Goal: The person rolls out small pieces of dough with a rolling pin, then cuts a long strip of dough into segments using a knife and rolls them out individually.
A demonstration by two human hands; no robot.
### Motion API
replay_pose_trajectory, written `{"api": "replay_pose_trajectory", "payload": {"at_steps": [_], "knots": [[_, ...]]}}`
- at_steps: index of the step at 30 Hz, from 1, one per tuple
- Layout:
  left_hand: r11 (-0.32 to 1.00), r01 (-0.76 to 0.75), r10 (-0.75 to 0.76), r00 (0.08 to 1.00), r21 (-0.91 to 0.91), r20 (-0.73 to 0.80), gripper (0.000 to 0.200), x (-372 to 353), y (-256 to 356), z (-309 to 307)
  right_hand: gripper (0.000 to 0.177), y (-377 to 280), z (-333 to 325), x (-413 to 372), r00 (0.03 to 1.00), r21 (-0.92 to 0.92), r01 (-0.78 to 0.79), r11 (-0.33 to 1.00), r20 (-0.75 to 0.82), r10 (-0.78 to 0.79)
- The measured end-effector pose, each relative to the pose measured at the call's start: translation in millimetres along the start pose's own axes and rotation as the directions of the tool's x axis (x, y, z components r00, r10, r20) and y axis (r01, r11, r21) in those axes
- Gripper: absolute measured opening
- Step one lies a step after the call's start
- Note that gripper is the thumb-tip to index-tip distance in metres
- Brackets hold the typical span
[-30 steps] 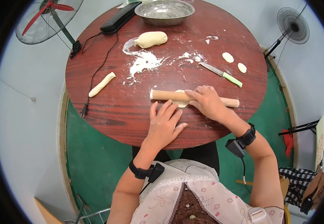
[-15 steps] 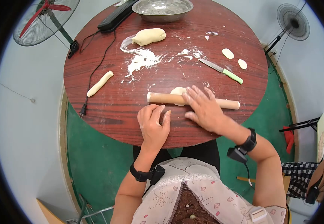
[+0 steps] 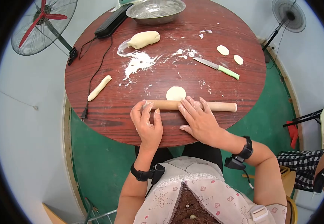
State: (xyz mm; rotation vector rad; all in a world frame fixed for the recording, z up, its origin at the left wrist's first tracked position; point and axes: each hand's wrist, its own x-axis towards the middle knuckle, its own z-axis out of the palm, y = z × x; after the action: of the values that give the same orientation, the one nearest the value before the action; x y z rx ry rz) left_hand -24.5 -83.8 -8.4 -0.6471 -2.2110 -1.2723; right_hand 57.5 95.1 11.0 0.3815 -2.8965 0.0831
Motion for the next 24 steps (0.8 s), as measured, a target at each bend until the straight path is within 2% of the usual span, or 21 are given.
{"api": "replay_pose_trajectory", "payload": {"at_steps": [1,3,4,6,7,8,10,11,14,15,18,21,24], "knots": [[1.000,-0.016,0.016,1.000,0.010,-0.017,0.024,1,1,0,0.066,2,1,-3,0.998,0.013,-0.032,0.999,-0.049,0.033],[1.000,-0.027,0.027,0.998,0.002,0.053,0.024,10,-1,-4,0.058,9,5,-7,0.982,0.048,-0.098,0.994,-0.156,0.104],[0.999,-0.032,0.032,0.996,0.000,0.089,0.024,19,-1,-7,0.053,15,5,-12,0.982,0.046,-0.107,0.993,-0.154,0.113],[0.974,-0.128,0.084,0.971,0.189,0.225,0.026,54,-3,-17,0.045,28,4,-23,0.981,0.049,-0.123,0.991,-0.144,0.129],[0.967,-0.157,0.075,0.928,0.199,0.364,0.028,72,-3,-20,0.037,30,-1,-27,0.962,0.030,-0.015,0.999,-0.273,0.023],[0.961,-0.187,0.064,0.868,0.204,0.493,0.030,88,-3,-20,0.037,31,0,-31,0.959,0.058,0.036,0.998,-0.284,-0.018],[0.956,-0.204,0.017,0.758,0.211,0.652,0.033,109,-5,-4,0.036,33,2,-39,0.945,0.108,0.139,0.984,-0.311,-0.099],[0.963,-0.176,-0.019,0.705,0.202,0.709,0.037,114,-9,9,0.038,33,2,-39,0.937,0.084,0.139,0.987,-0.334,-0.104],[0.961,-0.161,-0.068,0.652,0.224,0.756,0.037,106,-11,41,0.042,30,4,-37,0.933,0.127,0.043,0.991,-0.360,0.006],[0.967,-0.120,-0.086,0.675,0.224,0.733,0.034,102,-11,49,0.042,29,5,-36,0.929,0.136,0.010,0.991,-0.368,0.041],[0.943,-0.132,-0.144,0.667,0.307,0.731,0.030,98,-12,57,0.044,24,8,-32,0.908,0.170,-0.068,0.983,-0.398,0.131],[0.940,-0.156,-0.125,0.670,0.303,0.732,0.027,95,-13,60,0.044,20,10,-35,0.891,0.193,-0.095,0.977,-0.420,0.170],[0.972,-0.002,-0.172,0.683,0.237,0.709,0.024,94,-5,59,0.045,19,9,-35,0.891,0.201,-0.103,0.974,-0.416,0.180]]}}
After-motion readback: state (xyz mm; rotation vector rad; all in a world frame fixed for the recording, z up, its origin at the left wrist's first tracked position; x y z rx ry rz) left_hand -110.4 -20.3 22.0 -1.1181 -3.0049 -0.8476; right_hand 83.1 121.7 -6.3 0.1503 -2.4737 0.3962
